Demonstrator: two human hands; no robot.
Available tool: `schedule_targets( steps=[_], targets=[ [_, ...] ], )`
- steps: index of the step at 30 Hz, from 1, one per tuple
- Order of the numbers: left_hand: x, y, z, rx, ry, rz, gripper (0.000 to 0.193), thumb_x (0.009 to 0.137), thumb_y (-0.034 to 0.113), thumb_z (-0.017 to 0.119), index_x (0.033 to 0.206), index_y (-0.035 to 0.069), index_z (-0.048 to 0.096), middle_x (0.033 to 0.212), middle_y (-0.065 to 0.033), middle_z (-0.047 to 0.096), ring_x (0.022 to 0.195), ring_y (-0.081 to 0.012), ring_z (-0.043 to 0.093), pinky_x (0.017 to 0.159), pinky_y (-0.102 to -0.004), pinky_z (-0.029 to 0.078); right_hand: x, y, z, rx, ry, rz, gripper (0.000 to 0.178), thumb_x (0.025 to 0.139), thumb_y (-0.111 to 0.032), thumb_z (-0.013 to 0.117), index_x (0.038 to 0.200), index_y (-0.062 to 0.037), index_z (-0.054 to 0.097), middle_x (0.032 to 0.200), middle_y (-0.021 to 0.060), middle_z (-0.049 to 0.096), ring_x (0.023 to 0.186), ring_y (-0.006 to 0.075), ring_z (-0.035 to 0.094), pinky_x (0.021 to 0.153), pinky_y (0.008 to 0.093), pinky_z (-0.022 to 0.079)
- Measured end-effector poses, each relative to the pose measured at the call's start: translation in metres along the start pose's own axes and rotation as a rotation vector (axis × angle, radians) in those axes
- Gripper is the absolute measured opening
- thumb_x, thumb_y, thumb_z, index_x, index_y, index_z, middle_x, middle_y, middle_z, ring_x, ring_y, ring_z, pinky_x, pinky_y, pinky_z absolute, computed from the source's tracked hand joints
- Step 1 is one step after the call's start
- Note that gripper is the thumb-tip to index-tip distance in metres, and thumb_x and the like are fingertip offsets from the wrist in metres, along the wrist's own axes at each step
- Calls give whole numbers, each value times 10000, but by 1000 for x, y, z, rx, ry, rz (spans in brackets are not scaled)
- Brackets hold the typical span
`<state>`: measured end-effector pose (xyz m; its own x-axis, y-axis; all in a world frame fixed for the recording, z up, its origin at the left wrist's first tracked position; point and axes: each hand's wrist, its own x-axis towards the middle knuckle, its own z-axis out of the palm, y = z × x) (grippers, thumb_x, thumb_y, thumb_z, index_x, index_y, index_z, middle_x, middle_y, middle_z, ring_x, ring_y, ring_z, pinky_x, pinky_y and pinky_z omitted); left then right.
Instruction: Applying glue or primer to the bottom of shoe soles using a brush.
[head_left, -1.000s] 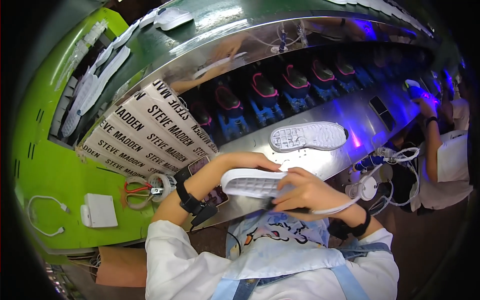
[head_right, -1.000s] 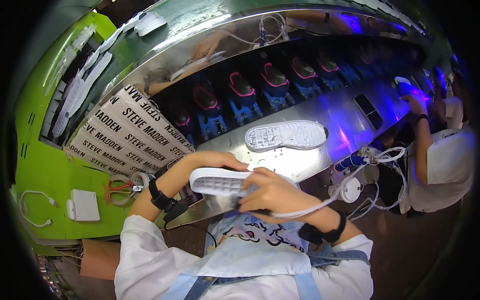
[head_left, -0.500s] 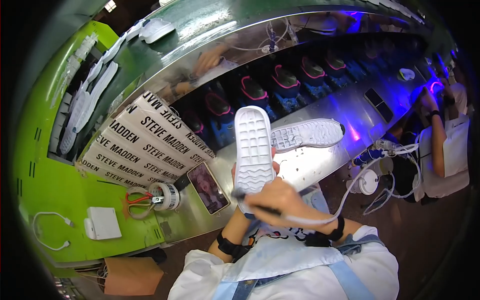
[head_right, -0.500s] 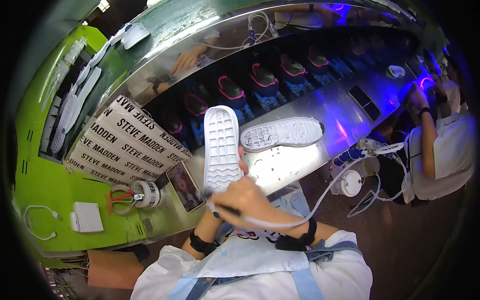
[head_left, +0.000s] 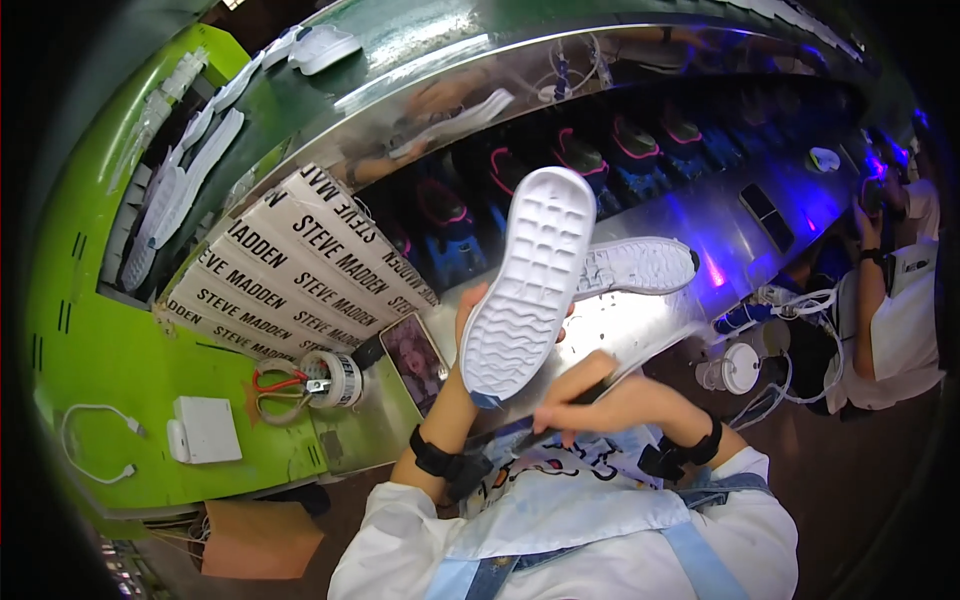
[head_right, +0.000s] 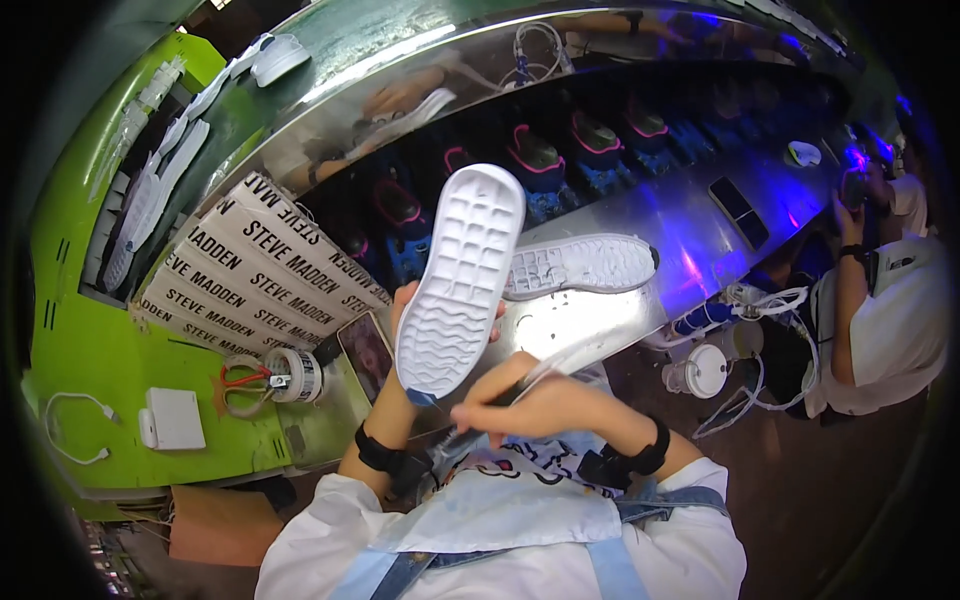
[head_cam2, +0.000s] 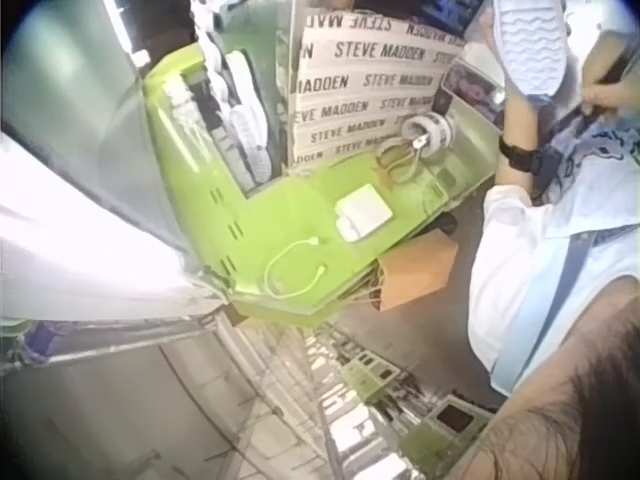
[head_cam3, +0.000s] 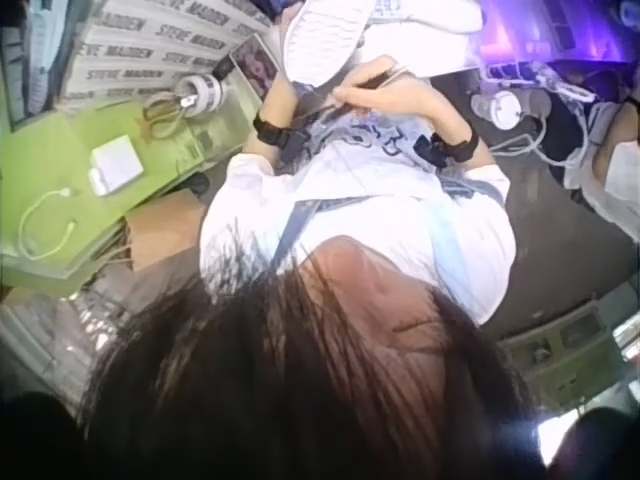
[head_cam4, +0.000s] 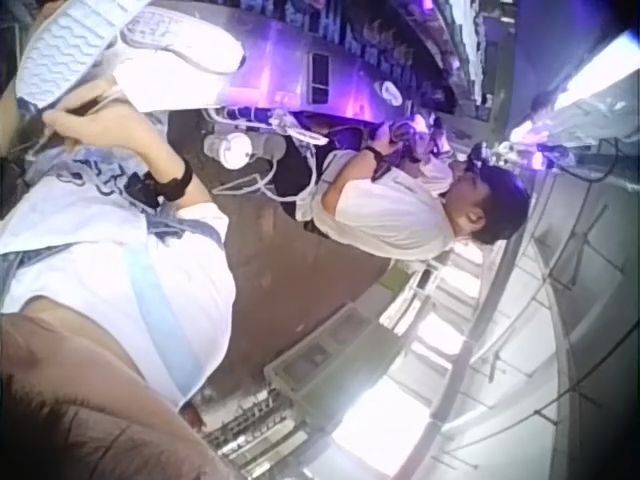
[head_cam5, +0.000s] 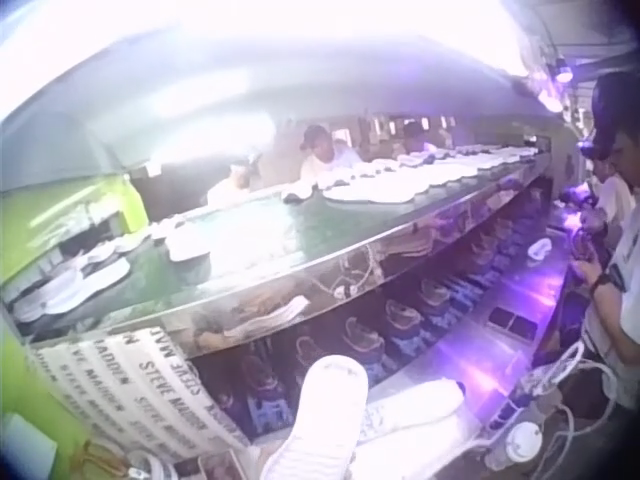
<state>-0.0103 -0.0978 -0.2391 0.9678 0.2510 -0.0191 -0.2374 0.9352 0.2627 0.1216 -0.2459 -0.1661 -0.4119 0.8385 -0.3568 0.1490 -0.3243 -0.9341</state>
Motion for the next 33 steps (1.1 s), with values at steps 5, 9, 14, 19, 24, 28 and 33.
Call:
schedule_targets(
  steps=[5, 9, 14, 19, 24, 28, 33],
  targets=[
    [13, -3, 7, 70, 135, -223, 600, 832, 346, 463, 1255, -78, 452, 1141, -264, 572, 987, -342, 615, 860, -383, 515, 3, 12, -3, -331, 198, -473, 137, 837, -42, 605, 949, 13, 662, 921, 109, 676, 789, 177, 658, 736, 277, 514],
    [18, -2, 24, 137, 395, -405, 422, 825, 286, 537, 1092, -33, 606, 1001, -152, 668, 830, -224, 662, 777, -289, 527, -5, 2, 2, -230, 410, -726, 119, 814, -60, 622, 898, 7, 673, 873, 117, 670, 778, 201, 656, 701, 285, 508],
    [17, 3, 48, 458, 473, -486, 414, 804, 313, 625, 1095, 18, 608, 994, -87, 658, 840, -140, 630, 758, -238, 501, -18, 8, -12, -421, 196, -497, 128, 811, -43, 624, 921, 8, 666, 960, 121, 663, 825, 233, 649, 728, 310, 507],
    [15, 11, 59, 682, 559, -477, 413, 797, 371, 621, 1063, 55, 633, 910, -79, 662, 736, -140, 630, 656, -229, 502, -43, 39, -45, -479, 409, -572, 114, 827, -43, 601, 902, 1, 675, 882, 115, 673, 799, 228, 662, 716, 307, 513],
    [0, 20, 62, 511, 358, -269, 447, 817, 363, 556, 1066, -3, 619, 930, -116, 674, 777, -187, 660, 699, -250, 527, -54, 11, -43, -561, 898, -700, 132, 821, 4, 564, 889, 40, 671, 971, 165, 673, 778, 207, 674, 695, 279, 524],
    [0, 71, 139, 1321, 102, 327, 461, 892, 267, 497, 1219, -58, 497, 1138, -214, 603, 968, -269, 633, 836, -316, 527, -52, -4, -28, -132, 702, -866, 136, 845, -22, 537, 838, 47, 655, 948, 215, 661, 734, 250, 681, 677, 328, 548],
    [-18, 151, 146, 306, 230, 838, 373, 963, 198, 443, 1249, -42, 444, 1237, -224, 527, 1045, -287, 591, 818, -327, 543, -48, 7, -33, -9, 886, -997, 209, 915, -132, 512, 882, 45, 618, 1007, 221, 626, 665, 248, 664, 629, 332, 540]
  ],
)
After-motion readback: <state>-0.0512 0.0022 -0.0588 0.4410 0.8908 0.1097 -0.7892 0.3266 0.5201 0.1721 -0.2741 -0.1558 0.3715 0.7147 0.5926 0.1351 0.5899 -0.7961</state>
